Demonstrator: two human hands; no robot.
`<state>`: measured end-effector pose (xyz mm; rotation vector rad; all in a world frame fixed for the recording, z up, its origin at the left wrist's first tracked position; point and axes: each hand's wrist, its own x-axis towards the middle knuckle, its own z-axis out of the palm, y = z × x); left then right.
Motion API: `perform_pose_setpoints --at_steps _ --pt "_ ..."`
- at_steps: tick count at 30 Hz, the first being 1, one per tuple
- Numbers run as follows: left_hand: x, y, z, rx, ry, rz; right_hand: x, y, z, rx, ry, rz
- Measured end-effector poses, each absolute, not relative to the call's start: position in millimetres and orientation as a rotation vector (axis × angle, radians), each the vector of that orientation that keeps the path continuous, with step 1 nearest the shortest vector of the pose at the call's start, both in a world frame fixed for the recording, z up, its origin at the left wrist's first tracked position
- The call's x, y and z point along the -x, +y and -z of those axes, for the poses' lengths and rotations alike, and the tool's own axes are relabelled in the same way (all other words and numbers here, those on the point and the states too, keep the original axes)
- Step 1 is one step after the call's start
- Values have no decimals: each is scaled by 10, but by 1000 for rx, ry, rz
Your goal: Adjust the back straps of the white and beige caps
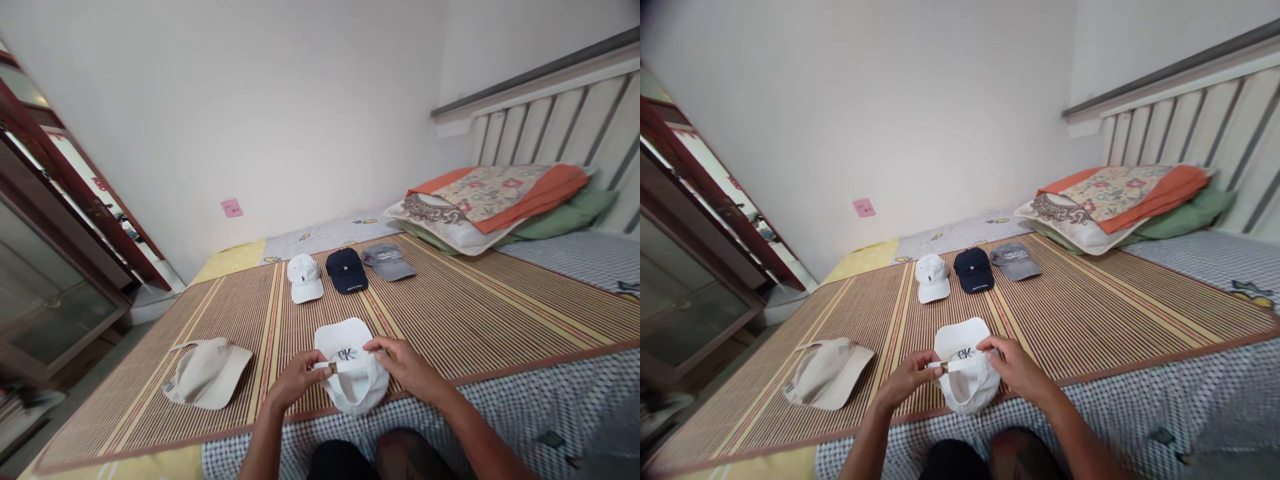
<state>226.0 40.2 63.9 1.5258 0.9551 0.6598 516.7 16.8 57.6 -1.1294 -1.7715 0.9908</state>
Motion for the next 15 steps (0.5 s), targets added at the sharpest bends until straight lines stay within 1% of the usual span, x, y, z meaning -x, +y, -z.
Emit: perform_pose_setpoints --at_steps 10,15 --pt "-2182 547 -680 -1559 948 -497 -5187 264 -456 1157 -1824 -913" --pt "-2179 537 -637 -1606 988 -519 -5176 276 -462 1151 -1820 -902"
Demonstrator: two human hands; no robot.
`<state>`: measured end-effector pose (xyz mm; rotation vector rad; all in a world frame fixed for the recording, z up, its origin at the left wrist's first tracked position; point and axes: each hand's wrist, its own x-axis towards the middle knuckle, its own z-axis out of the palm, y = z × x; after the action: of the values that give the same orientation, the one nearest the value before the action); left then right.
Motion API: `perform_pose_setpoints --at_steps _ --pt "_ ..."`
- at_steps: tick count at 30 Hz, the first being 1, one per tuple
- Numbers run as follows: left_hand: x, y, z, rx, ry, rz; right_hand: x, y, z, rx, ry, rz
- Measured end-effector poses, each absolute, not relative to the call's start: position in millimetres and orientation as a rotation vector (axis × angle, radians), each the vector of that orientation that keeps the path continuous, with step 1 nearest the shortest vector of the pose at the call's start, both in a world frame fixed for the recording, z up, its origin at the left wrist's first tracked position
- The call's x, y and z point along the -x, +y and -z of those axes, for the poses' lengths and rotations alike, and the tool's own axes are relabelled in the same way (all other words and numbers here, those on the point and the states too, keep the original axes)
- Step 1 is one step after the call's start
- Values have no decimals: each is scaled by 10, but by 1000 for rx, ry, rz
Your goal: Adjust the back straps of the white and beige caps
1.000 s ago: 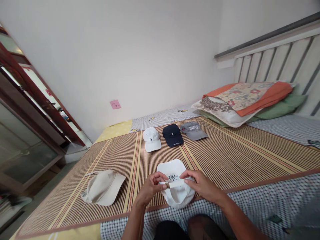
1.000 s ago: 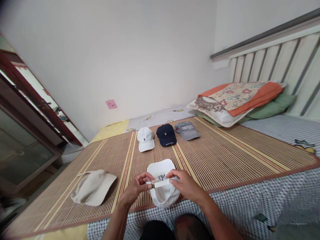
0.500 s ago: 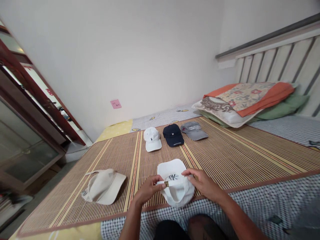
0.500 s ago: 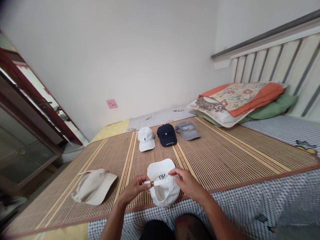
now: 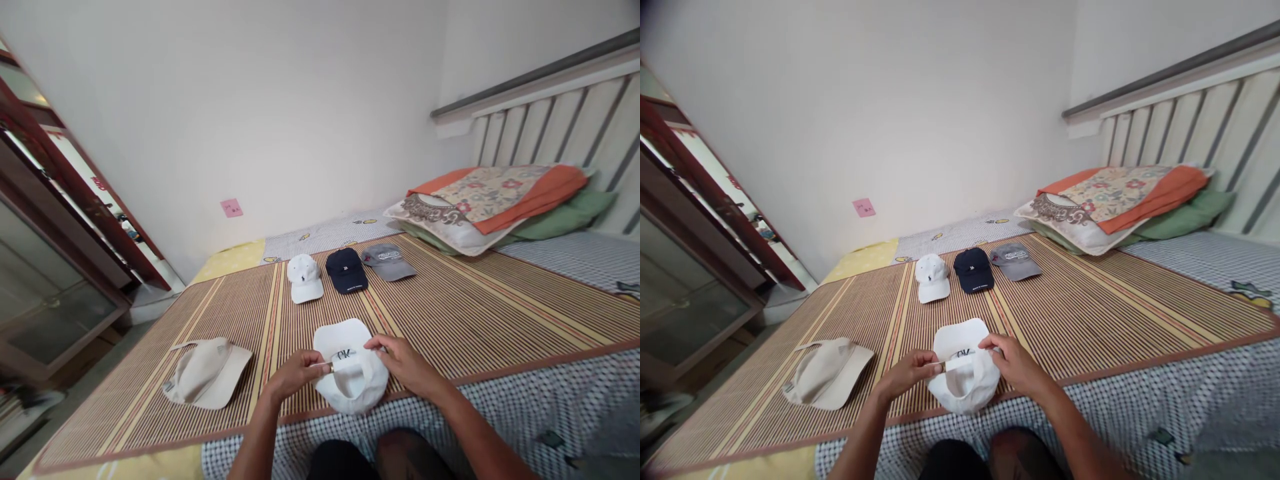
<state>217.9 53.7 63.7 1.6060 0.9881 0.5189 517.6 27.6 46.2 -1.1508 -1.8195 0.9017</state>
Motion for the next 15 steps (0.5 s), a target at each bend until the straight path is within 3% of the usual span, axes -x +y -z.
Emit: perform_pose_setpoints --at_steps 9,15 --pt "-2059 368 -480 -1549 1199 -1032 -5270 287 -302 1209 -1688 -813" --pt "-2007 162 -3 -1254 1380 -1278 -5367 314 -94 1307 -1445 -718"
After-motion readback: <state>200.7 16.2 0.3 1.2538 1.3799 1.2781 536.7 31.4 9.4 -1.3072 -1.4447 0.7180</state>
